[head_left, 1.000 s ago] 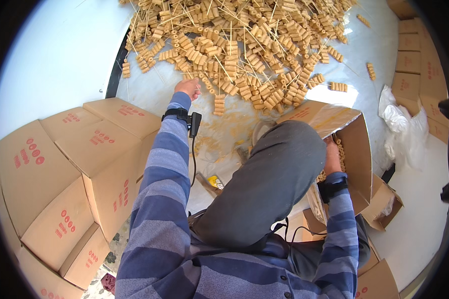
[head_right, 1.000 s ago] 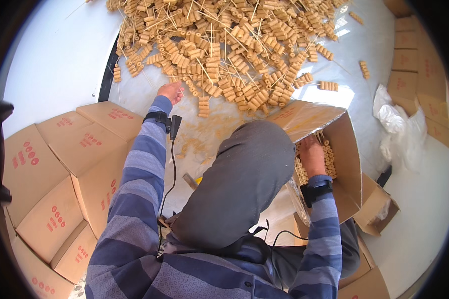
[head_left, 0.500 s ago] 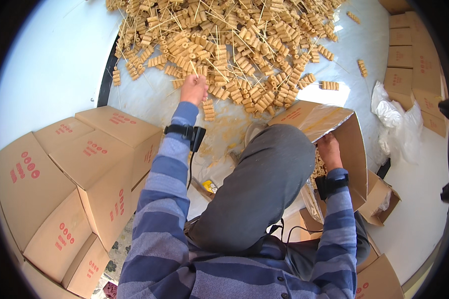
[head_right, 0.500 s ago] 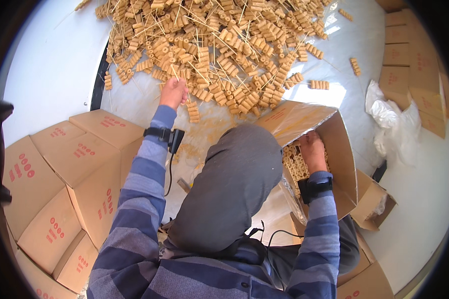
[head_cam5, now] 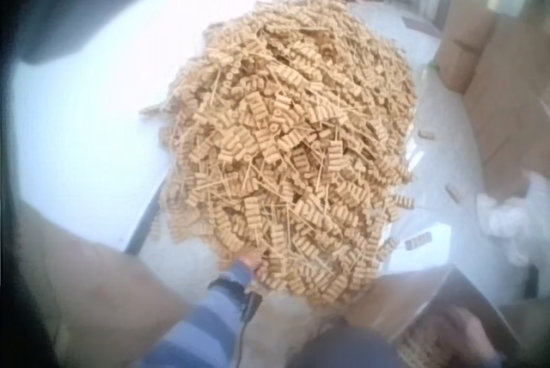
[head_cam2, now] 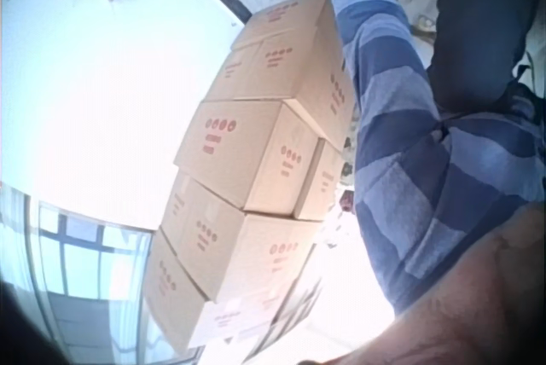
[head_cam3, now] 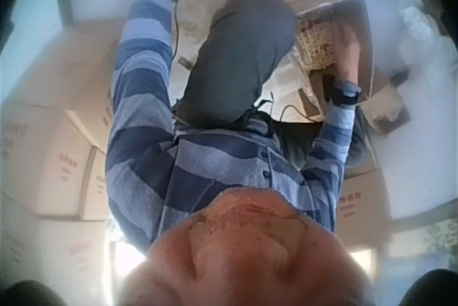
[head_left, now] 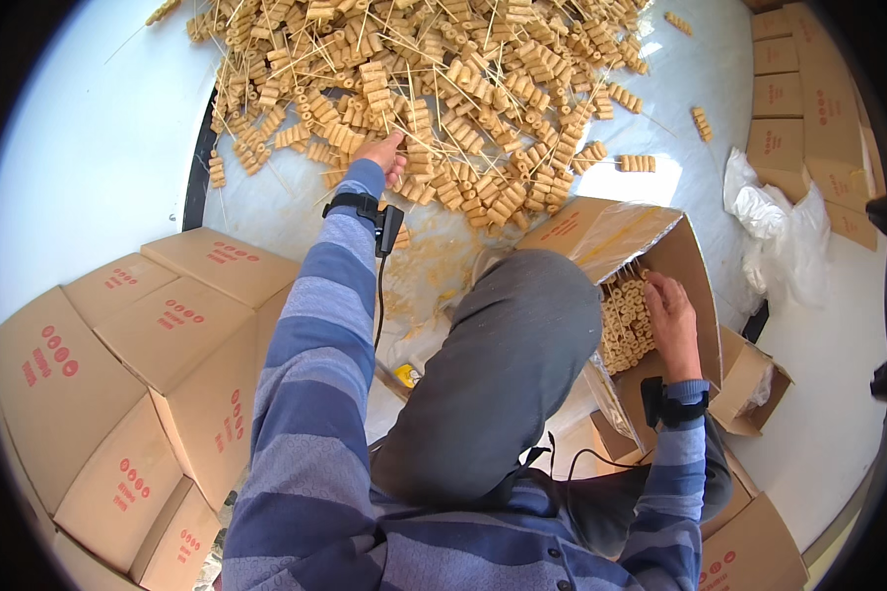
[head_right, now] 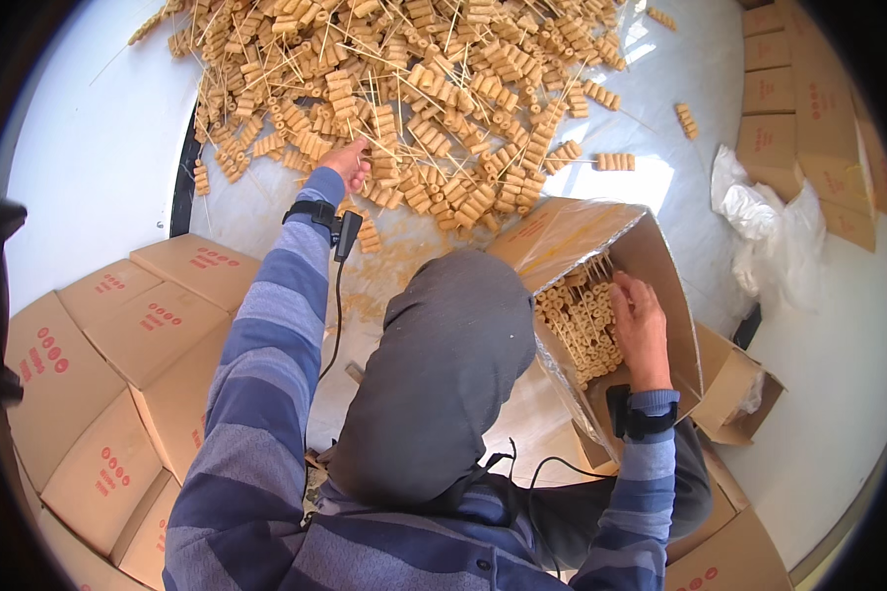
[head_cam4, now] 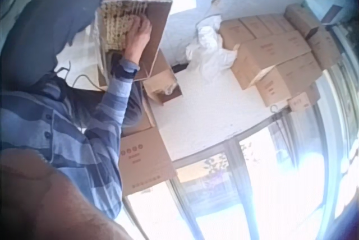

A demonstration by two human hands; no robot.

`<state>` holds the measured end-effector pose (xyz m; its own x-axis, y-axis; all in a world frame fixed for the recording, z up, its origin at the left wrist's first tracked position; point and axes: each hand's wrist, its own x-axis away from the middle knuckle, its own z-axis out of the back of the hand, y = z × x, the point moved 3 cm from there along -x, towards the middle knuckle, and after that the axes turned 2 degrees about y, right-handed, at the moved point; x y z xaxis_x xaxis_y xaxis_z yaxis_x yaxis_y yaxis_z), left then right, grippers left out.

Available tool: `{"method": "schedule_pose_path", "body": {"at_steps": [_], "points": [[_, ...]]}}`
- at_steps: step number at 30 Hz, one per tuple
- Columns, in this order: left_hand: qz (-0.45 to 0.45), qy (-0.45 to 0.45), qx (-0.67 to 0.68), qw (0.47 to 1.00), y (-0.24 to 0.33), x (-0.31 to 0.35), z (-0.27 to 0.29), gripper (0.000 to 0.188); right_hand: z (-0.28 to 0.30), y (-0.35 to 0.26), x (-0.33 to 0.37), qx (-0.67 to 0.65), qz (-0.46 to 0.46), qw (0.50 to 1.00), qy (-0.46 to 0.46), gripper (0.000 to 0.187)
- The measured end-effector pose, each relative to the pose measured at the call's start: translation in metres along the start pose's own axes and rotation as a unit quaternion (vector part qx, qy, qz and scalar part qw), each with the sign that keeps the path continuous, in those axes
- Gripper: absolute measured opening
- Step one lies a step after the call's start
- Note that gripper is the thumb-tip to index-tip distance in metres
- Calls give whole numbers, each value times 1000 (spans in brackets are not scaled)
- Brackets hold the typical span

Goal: The person threads small cylindrical snack pieces onto wooden skewers and places the completed skewers into a cardboard box. The person repeatedly picks up skewers and snacks from a pile on the floor, aligns the snacks, and inserts them into the box.

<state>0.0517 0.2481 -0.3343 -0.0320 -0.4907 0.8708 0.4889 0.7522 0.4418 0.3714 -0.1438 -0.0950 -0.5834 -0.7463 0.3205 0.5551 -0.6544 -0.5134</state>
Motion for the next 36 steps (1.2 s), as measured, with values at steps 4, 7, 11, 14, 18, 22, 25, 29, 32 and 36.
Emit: {"method": "schedule_pose_path", "body": {"at_steps": [4,7,11,14,18,22,25,29,32,36], "points": [[1,-35,101,994,15,3,-13,55,5,-12,5,-10,17,1000,-2,23],[-14,-51,157,986,32,11,-23,61,7,-20,6,-5,41,999,-1,22],[-5,-46,94,995,39,13,-30,48,6,-21,6,22,40,999,-6,22],[-33,-36,-4,999,37,7,-33,36,5,-19,8,36,36,999,-13,22],[-48,-33,-5,998,35,3,-37,29,6,-21,11,52,30,998,-20,23],[-66,-46,32,996,32,35,-26,30,19,-38,13,28,49,998,18,22],[-156,-102,68,980,27,97,-8,25,37,-64,12,-96,-42,993,48,21],[-250,-169,20,953,33,204,6,21,57,-140,10,-233,48,969,61,22],[-326,-222,-57,917,57,275,-3,20,49,-209,-6,-219,172,961,7,33],[-551,-223,-164,787,77,340,-48,18,12,-257,-39,-304,85,912,-262,52]]}}
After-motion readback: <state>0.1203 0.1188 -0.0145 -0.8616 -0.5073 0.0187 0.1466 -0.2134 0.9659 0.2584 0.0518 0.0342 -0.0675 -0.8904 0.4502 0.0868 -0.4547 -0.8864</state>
